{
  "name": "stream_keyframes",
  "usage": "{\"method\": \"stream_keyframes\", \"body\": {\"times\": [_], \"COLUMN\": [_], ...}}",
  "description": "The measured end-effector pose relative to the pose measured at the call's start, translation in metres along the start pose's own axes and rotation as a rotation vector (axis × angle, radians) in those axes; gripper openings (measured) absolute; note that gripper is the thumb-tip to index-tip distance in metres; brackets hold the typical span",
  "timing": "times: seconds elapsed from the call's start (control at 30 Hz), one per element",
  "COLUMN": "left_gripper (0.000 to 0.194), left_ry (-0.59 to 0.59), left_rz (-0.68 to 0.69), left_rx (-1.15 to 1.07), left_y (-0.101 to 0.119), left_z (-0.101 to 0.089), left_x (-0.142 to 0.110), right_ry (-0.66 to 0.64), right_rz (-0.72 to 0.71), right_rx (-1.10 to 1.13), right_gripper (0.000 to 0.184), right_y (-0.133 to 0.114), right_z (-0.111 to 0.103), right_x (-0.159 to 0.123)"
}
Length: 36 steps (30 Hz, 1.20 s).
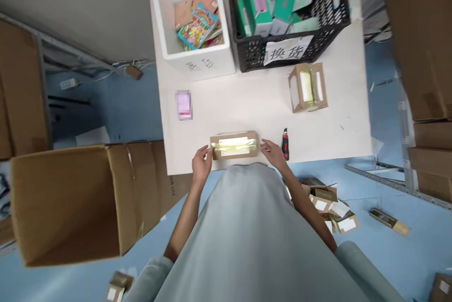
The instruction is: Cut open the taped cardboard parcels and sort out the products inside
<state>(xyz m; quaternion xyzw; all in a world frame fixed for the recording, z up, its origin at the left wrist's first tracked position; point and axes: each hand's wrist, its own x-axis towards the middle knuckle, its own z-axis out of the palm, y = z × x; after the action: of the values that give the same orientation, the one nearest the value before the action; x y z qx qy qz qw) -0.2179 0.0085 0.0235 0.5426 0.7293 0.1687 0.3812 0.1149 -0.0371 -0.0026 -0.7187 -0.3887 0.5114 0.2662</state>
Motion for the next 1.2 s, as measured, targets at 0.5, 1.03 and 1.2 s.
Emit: {"method": "stream_keyframes", "body": {"times": [0.5, 1.03, 1.2], "left_gripper": [0.038, 0.042, 0.051], "left_ry": [-0.277, 0.058, 0.225], "left_rz": [0.561, 0.248, 0.093], "left_rx": [0.085, 0.164, 0.140], "left_y": [0.207, 0.093, 0.044], "left_z": [0.118, 0.061, 0.041], "left_x": [0.034, 0.009, -0.007], "right_ry": [0.532, 0.485, 0.373], "right_rz": [0.041, -0.107, -0.226], "right_rx": [-0.294, -0.414, -0.408], "right_gripper": [0.120, 0.091, 0.108], "right_y": [-0.010, -0.038, -0.020], "right_z": [-0.168, -0.087, -0.097], "right_x": [0.139, 0.146, 0.150]}}
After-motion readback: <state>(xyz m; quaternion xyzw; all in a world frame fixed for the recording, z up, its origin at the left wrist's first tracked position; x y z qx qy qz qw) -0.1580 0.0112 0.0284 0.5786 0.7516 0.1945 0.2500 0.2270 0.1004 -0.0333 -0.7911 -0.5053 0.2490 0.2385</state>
